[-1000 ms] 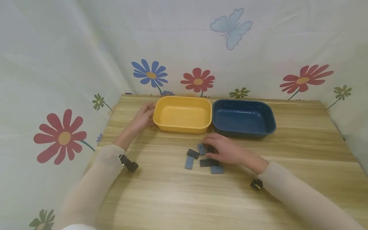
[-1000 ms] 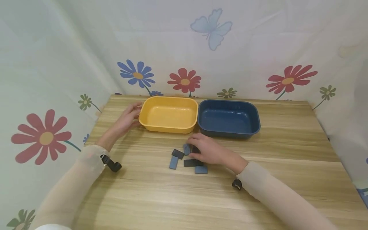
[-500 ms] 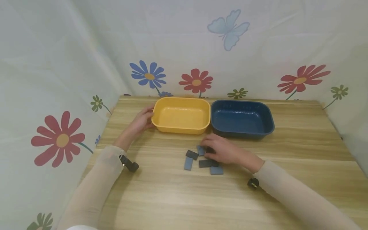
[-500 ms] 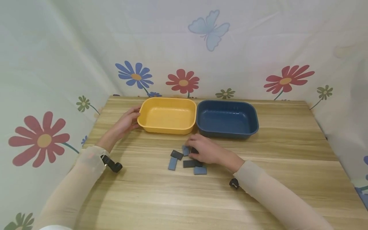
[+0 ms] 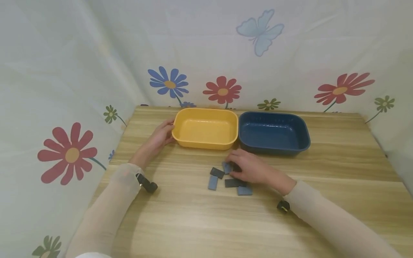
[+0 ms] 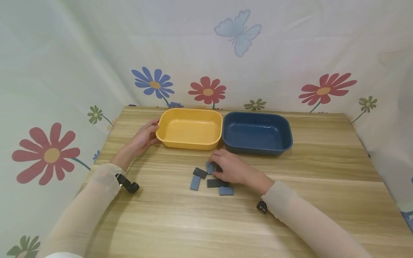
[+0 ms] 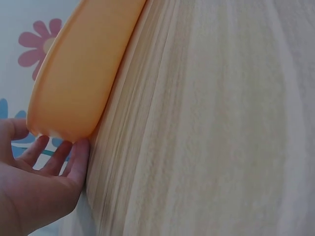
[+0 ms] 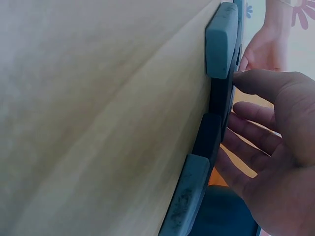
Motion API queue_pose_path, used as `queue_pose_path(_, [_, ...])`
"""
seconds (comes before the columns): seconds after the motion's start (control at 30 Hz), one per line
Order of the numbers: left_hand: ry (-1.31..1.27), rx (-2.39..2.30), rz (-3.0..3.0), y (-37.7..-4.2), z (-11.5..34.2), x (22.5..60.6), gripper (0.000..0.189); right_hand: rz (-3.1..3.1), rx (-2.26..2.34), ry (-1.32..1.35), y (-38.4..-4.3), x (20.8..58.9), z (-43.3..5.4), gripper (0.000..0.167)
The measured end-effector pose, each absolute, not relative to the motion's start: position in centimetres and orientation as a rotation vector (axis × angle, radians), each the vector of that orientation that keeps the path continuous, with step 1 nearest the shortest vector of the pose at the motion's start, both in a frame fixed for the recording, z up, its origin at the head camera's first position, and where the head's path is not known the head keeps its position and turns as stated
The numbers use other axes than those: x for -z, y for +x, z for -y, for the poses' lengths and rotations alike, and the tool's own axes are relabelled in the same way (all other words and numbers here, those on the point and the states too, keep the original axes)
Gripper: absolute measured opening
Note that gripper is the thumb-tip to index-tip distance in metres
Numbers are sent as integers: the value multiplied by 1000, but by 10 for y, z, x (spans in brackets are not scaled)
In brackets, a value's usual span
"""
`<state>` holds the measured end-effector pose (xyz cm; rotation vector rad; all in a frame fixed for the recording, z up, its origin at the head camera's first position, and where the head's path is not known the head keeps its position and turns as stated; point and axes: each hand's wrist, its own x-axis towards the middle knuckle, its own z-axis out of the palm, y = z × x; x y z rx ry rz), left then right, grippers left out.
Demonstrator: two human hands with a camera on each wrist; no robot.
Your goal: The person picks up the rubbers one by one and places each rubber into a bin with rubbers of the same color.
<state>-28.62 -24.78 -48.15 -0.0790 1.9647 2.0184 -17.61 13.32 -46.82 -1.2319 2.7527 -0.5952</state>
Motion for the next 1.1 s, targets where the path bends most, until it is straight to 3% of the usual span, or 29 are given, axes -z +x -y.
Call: queue_pose_path(1.1, [-96,-2058,-1902,-287,252,486,53,-2791,497,-1204,-176,459,-122,37])
